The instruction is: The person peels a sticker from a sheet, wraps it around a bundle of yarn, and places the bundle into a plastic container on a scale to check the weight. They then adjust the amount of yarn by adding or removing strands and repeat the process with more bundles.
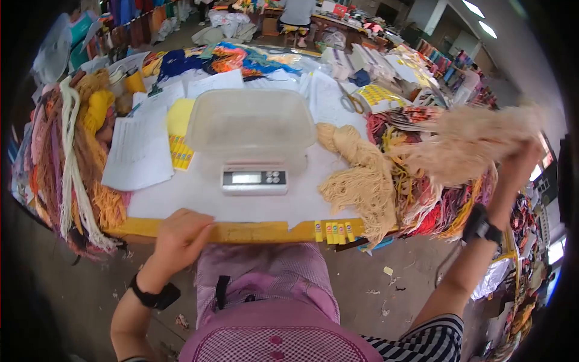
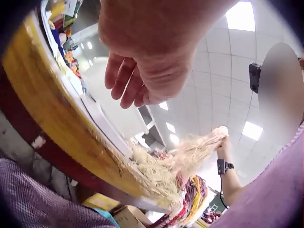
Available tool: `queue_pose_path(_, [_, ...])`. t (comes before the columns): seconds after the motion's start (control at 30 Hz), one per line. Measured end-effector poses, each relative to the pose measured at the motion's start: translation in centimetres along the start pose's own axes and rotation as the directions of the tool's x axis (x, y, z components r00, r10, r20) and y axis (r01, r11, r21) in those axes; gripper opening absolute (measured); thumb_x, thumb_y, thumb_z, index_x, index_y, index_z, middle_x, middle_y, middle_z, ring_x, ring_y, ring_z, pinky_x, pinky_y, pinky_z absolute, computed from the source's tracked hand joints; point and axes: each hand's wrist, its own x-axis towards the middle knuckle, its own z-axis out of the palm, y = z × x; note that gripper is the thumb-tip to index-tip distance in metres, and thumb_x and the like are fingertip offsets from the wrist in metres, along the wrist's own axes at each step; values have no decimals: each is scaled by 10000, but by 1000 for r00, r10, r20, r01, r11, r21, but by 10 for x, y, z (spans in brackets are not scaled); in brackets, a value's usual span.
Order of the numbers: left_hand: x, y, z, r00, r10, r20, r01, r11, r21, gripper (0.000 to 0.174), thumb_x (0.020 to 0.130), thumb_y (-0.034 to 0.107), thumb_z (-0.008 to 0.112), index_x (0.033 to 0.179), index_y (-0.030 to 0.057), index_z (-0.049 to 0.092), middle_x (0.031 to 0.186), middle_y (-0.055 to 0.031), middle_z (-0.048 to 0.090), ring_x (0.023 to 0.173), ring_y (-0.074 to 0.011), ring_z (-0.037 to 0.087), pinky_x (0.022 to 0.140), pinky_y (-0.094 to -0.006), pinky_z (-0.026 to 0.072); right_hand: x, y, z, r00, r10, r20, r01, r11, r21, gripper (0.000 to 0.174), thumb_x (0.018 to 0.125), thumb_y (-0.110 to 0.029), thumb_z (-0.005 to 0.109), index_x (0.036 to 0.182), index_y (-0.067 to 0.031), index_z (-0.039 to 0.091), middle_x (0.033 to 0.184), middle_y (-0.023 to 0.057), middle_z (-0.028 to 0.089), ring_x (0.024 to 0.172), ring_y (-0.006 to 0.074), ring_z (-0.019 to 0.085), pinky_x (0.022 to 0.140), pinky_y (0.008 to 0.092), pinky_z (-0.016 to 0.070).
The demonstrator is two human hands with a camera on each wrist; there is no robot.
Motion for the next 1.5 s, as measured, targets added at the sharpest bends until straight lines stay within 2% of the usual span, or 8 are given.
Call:
queue_pose_path(0.03, [-1,0,7,1000,9,21,-8,1000,-25,138,794,1,657,930,23,667,885,-124,684,823,-304,644,710,-371,518,12,8,-30,982,189,17,-176,873,454,313,939,-162,508,1192,10,571,1211,167,602,1086,290,602,920,385,494])
queue_pose_path(0.07, [2,1,13,1000,25,-2,-25,999,-21,162,804,19,659,966,25,660,912,-127,682,839,-303,643,713,-367,518,18,22,-44,874,412,258,-341,140,930,345,963,-196,466,1210,25,559,1234,170,591,1113,286,594,954,385,488])
queue_pose_path(0.43, [58,7,89,983,147,108,-167,964,208,521,801,165,692,1262,10,506,1177,-160,605,1142,-351,492,918,-432,418,-128,-238,-156,458,739,494,-680,-67,730,599,996,-408,411,1460,-42,315,1430,152,430,1288,287,458,1098,447,364])
queue_pose_path(0.57, [55,28,42,848,-123,515,189,979,-78,568,841,156,670,1346,13,453,1321,-168,526,1267,-308,441,1022,-409,370,-157,-296,-132,444,184,877,-865,-169,473,305,938,-183,514,1197,-22,501,1197,109,572,1070,208,582,920,360,487])
queue_pose_path(0.63, [36,38,29,827,239,509,348,493,-797,649,880,153,645,1443,26,347,1472,-138,384,1372,-236,347,1121,-381,274,-164,-336,-116,302,-105,948,-915,-312,256,196,903,-102,524,1090,-58,486,1078,76,589,946,145,599,840,307,506])
queue_pose_path(0.73, [16,48,14,850,30,525,526,-72,-848,803,871,124,647,1503,61,156,1466,-139,346,1375,-212,309,1136,-372,251,-180,-383,-92,257,-463,848,-900,-434,35,363,847,53,536,1175,-56,423,1122,60,555,1038,142,571,878,289,483])
queue_pose_path(0.97, [-10,29,-14,811,-582,53,163,139,-977,718,828,79,732,1344,58,233,1219,-119,472,1135,-179,520,884,-311,496,-181,-445,-44,386,-638,666,-921,-224,320,438,841,39,598,1246,-45,453,1215,76,522,1230,172,458,995,338,439])
queue_pose_path(1.5, [-13,-7,-77,813,-380,441,564,703,-434,699,764,215,821,1343,17,481,1188,-78,604,1049,-137,579,881,-277,479,-143,-463,-27,736,-569,367,-284,233,930,491,695,-25,736,1166,-30,596,1092,124,661,951,254,646,834,324,515])
